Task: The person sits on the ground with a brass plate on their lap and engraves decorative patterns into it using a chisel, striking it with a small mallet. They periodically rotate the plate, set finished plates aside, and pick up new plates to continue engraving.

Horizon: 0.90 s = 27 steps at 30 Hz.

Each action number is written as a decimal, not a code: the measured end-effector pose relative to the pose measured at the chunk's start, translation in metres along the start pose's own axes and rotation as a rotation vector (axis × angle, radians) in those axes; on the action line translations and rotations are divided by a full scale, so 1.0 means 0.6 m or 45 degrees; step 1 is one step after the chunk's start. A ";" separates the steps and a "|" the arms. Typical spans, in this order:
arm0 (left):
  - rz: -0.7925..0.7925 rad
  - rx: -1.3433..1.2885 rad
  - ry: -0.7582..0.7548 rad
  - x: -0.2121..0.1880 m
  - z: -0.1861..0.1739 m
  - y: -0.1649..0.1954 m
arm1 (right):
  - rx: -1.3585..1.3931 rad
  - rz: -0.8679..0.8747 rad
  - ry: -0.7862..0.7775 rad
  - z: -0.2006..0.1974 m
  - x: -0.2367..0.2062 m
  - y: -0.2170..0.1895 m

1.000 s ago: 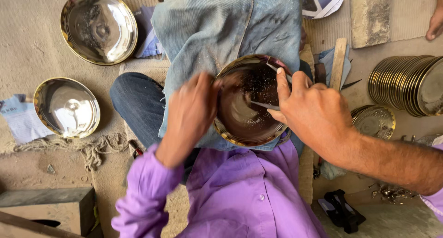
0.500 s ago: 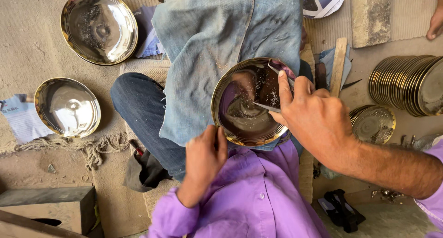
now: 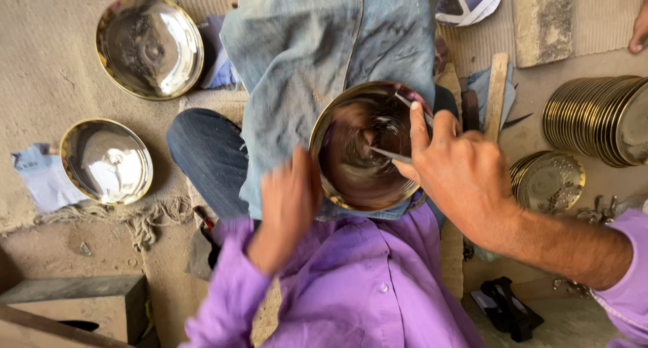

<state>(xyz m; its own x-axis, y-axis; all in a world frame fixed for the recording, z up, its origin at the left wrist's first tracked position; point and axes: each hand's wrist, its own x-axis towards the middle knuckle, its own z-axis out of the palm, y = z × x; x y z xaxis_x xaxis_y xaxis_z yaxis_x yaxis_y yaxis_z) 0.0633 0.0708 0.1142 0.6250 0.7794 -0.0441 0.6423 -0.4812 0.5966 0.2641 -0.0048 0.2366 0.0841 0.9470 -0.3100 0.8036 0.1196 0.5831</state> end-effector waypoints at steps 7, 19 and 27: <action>-0.242 -0.462 -0.001 -0.074 0.036 -0.001 | 0.218 0.193 0.201 0.032 -0.026 -0.018; -0.764 -1.408 0.450 -0.089 -0.123 -0.201 | 1.686 0.479 0.791 0.131 -0.068 -0.098; -1.035 -1.598 0.775 0.109 -0.096 -0.389 | 1.786 0.458 1.157 0.225 -0.018 -0.217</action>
<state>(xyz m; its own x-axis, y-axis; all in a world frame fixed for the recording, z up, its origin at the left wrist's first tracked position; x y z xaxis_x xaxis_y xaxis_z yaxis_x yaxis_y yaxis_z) -0.0713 0.2575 0.0184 -0.1383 0.8342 -0.5338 -0.2419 0.4942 0.8350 0.2380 -0.0711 0.0624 0.4245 0.7776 0.4639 0.7255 0.0144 -0.6881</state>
